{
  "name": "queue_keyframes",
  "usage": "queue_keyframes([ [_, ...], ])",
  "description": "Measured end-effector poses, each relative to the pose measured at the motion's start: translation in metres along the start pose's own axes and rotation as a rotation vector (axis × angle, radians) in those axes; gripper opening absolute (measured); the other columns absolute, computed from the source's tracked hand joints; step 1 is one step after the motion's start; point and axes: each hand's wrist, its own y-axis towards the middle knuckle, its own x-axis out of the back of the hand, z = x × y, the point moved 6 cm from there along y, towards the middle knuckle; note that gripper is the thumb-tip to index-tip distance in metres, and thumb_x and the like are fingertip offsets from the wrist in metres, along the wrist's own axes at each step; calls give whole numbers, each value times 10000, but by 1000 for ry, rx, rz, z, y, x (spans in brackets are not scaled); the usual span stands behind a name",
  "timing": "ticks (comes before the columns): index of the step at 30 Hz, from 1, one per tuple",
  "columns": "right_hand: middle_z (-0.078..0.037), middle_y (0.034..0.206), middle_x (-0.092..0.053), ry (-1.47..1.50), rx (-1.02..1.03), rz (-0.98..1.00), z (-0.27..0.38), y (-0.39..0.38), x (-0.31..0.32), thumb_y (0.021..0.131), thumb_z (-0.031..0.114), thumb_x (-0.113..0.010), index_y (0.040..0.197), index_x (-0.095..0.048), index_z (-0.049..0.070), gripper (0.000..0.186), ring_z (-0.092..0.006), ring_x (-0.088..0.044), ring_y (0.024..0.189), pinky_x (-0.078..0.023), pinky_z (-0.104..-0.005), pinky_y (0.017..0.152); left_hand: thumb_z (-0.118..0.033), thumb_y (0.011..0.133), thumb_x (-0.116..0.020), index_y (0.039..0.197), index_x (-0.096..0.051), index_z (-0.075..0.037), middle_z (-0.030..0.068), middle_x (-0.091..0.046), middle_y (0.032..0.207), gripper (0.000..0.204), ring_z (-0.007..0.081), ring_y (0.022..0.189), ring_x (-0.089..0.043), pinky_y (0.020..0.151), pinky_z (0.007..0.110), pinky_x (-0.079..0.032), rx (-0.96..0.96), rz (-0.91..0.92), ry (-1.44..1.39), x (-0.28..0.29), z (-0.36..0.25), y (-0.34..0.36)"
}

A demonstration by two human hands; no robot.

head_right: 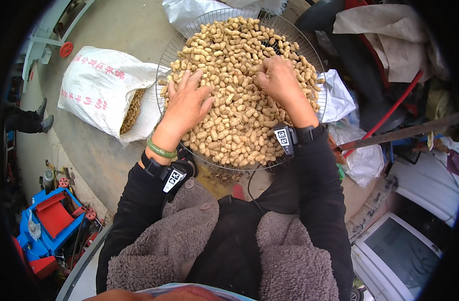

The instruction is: The person sits on the floor and manually shells peanuts from a wire basket, cracking each nut by hand and dropping the shells into the basket while retaining the kernels. The task continues throughout the clip with repetitive cracking and sorting motions.

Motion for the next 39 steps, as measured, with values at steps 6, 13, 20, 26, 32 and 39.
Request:
queue_keyframes([
  [6, -155, 792, -690, 401, -184, 100, -3, -50, -3, 872, 111, -642, 891, -644, 19, 94, -318, -682, 736, -538, -403, 695, -220, 949, -665, 1081, -709, -96, 186, -512, 1505, 187, 423, 1477, -366, 1204, 695, -169, -23, 17, 33, -1, -7, 5],
  [13, -130, 846, -696, -25, 120, 61, 30, -66, -29, 861, 126, -727, 1030, -777, 105, 178, -348, -656, 837, -534, -441, 788, -229, 892, -758, 941, -749, -98, 140, -567, 1454, 141, 402, 1473, -383, 1207, 684, -188, -242, 71, -16, -19, -46, -5],
  [20, -152, 985, -720, 310, 34, 79, 8, -65, -11, 854, 40, -704, 1193, -728, 104, 345, -348, -672, 934, -539, -425, 873, -223, 897, -750, 933, -782, -111, 122, -612, 1406, 122, 381, 1442, -441, 1202, 666, -212, -196, 122, -49, -20, -44, -7],
  [26, -137, 1033, -684, 201, 177, 101, 37, -74, -28, 883, 62, -656, 1336, -658, 124, 457, -344, -636, 983, -511, -439, 876, -298, 870, -786, 1033, -783, -135, 119, -622, 1384, 231, 393, 1415, -470, 1197, 639, -241, -179, 109, 29, -21, -50, -10],
  [32, -120, 888, -639, 92, 187, 47, 29, -65, -26, 880, 92, -647, 927, -710, 67, 83, -344, -618, 906, -494, -462, 848, -279, 863, -794, 1045, -759, -129, 94, -639, 1347, 238, 400, 1394, -487, 1193, 630, -256, -190, 90, -28, -16, -54, -13],
  [39, -133, 860, -648, 342, 300, 165, 29, -78, -6, 882, 149, -700, 892, -698, 62, 87, -355, -640, 887, -513, -452, 800, -196, 900, -742, 1016, -723, -89, 69, -666, 1236, 158, 331, 1342, -538, 1154, 619, -310, -245, 98, 9, -15, -50, -11],
])
